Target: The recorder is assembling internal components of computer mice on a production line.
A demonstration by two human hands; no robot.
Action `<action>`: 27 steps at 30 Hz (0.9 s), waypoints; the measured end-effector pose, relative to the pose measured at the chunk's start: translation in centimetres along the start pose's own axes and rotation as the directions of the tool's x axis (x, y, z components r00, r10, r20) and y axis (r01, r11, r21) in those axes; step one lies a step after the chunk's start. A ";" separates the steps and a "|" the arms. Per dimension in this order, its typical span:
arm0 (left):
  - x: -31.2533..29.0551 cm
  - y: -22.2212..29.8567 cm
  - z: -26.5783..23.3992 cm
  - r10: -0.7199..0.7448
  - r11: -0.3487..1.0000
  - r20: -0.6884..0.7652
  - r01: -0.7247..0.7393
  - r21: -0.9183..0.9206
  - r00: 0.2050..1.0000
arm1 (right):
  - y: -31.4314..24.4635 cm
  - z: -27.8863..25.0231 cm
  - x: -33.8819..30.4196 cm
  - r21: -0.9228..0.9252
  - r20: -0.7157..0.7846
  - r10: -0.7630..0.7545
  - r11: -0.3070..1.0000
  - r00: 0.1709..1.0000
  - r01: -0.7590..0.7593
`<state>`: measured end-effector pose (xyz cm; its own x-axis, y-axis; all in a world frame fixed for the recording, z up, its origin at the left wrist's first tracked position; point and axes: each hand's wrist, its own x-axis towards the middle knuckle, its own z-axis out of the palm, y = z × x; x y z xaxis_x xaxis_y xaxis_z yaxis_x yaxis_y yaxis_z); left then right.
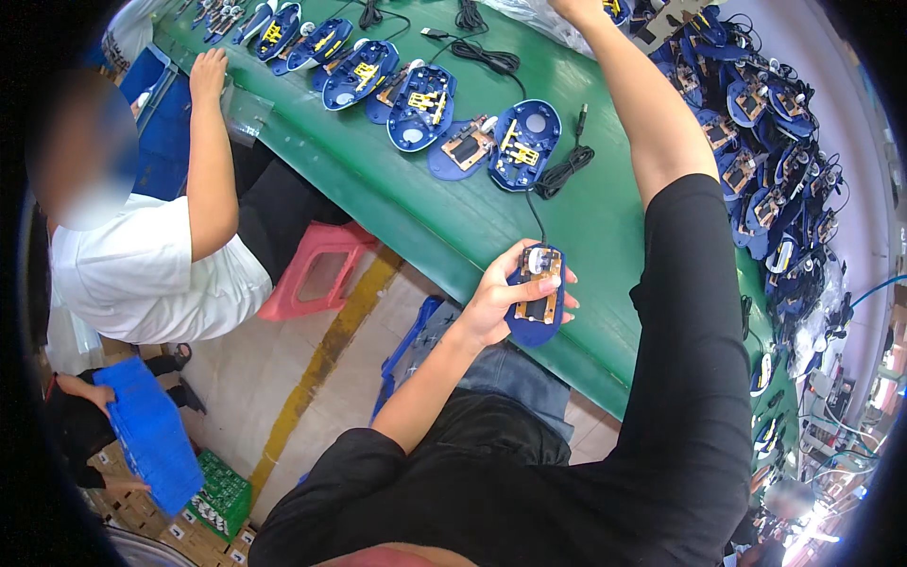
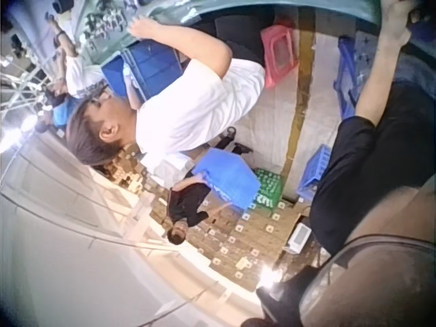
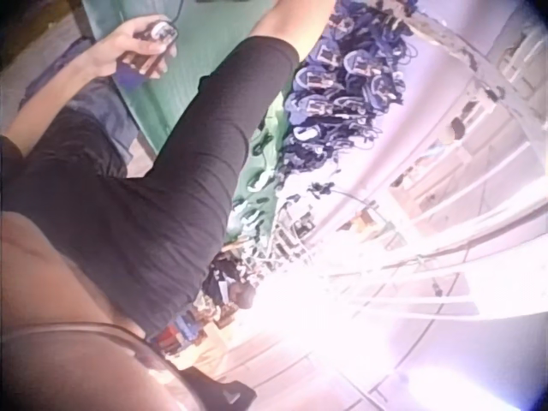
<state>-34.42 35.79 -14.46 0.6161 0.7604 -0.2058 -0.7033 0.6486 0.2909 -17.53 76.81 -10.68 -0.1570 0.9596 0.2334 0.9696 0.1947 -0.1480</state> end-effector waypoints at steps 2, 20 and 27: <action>0.1 0.0 0.1 0.001 1.000 0.004 -0.001 0.007 1.000 | 2.3 -0.4 1.5 -0.123 -0.106 -0.151 0.983 0.983 0.137; -0.1 0.8 0.2 0.033 0.997 -0.037 -0.030 0.075 0.999 | 3.4 -4.8 -18.5 0.536 0.277 0.222 0.771 0.935 -0.342; -0.7 0.0 0.4 0.078 0.975 0.046 -0.086 0.203 0.996 | 3.2 -5.8 -17.5 0.067 0.084 0.044 0.996 0.995 -0.050</action>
<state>-34.73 35.28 -13.97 0.5747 0.8065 -0.1391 -0.6669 0.5600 0.4916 -10.55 59.49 -9.65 -0.1290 0.9810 0.1452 0.9615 0.1596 -0.2238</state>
